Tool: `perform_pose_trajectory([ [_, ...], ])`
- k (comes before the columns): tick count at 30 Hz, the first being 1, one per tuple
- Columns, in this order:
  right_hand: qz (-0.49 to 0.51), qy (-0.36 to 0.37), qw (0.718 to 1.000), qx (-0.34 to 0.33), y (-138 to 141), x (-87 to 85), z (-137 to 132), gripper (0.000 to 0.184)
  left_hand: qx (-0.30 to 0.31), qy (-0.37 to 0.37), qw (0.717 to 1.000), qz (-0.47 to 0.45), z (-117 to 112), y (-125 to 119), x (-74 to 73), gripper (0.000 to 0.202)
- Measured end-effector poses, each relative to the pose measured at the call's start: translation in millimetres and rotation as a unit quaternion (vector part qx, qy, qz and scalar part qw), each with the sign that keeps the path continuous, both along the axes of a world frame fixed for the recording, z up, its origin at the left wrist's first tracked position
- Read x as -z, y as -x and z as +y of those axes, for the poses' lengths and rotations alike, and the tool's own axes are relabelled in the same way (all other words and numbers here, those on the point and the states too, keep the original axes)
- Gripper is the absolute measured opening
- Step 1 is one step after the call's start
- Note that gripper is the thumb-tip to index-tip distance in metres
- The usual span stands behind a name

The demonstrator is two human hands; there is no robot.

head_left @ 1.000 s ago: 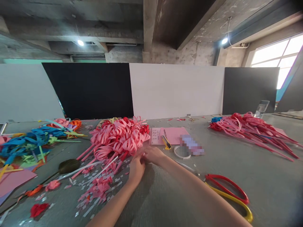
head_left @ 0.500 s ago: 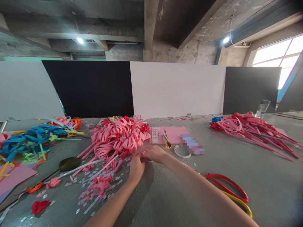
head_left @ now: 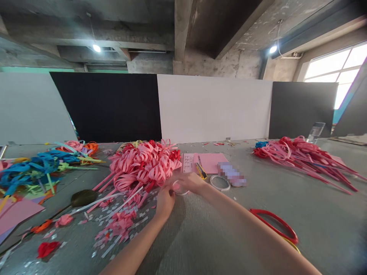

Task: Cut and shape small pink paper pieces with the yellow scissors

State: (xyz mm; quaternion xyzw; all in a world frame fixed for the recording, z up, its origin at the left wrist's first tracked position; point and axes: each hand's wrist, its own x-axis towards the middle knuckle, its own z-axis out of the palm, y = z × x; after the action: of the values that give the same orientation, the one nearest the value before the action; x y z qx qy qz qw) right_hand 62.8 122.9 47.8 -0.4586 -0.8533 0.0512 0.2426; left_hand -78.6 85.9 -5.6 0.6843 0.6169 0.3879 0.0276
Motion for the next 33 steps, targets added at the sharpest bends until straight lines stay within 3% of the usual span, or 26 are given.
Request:
perform_pose_trajectory([
  [3, 0.034, -0.007, 0.999, -0.013, -8, -8.2, -9, 0.014, 0.010, -0.013, 1.000, 0.000, 1, 0, 1.1, 0.022],
  [6, 0.094, -0.008, 0.995, 0.027, -18, -9.9, -33, 0.011, 0.019, -0.036, 0.999, 0.001, 2, 0, 2.6, 0.019],
  [11, 0.195, 0.048, 0.978, 0.062, -42, 14.9, -93, 0.008, 0.018, -0.084, 0.996, 0.010, -4, -4, 0.0, 0.021],
  [12, 0.222, 0.073, 0.971, 0.058, -47, 22.5, -103, 0.008, 0.018, -0.091, 0.996, 0.013, -6, -6, -1.6, 0.023],
  [15, 0.376, 0.173, 0.909, 0.049, -60, 42.6, -123, 0.011, 0.051, -0.119, 0.991, 0.030, -17, -14, -7.8, 0.028],
  [18, 0.445, 0.160, 0.880, 0.056, -68, 53.6, -125, 0.011, 0.137, -0.147, 0.979, 0.024, -30, -29, -13.5, 0.024],
  [20, 0.460, 0.151, 0.873, 0.055, -70, 56.1, -121, 0.009, 0.185, -0.124, 0.975, -0.023, -41, -42, -15.4, 0.018],
  [25, 0.463, 0.155, 0.872, 0.037, -71, 54.2, -116, 0.008, 0.258, 0.056, 0.955, -0.132, -64, -67, -15.4, 0.014],
  [29, 0.444, 0.141, 0.884, 0.041, -73, 51.2, -119, 0.008, 0.320, 0.157, 0.912, -0.203, -67, -68, -18.5, 0.020],
  [33, 0.457, 0.176, 0.872, 0.022, -74, 50.1, -119, 0.014, 0.361, 0.209, 0.865, -0.279, -65, -66, -22.0, 0.020],
])
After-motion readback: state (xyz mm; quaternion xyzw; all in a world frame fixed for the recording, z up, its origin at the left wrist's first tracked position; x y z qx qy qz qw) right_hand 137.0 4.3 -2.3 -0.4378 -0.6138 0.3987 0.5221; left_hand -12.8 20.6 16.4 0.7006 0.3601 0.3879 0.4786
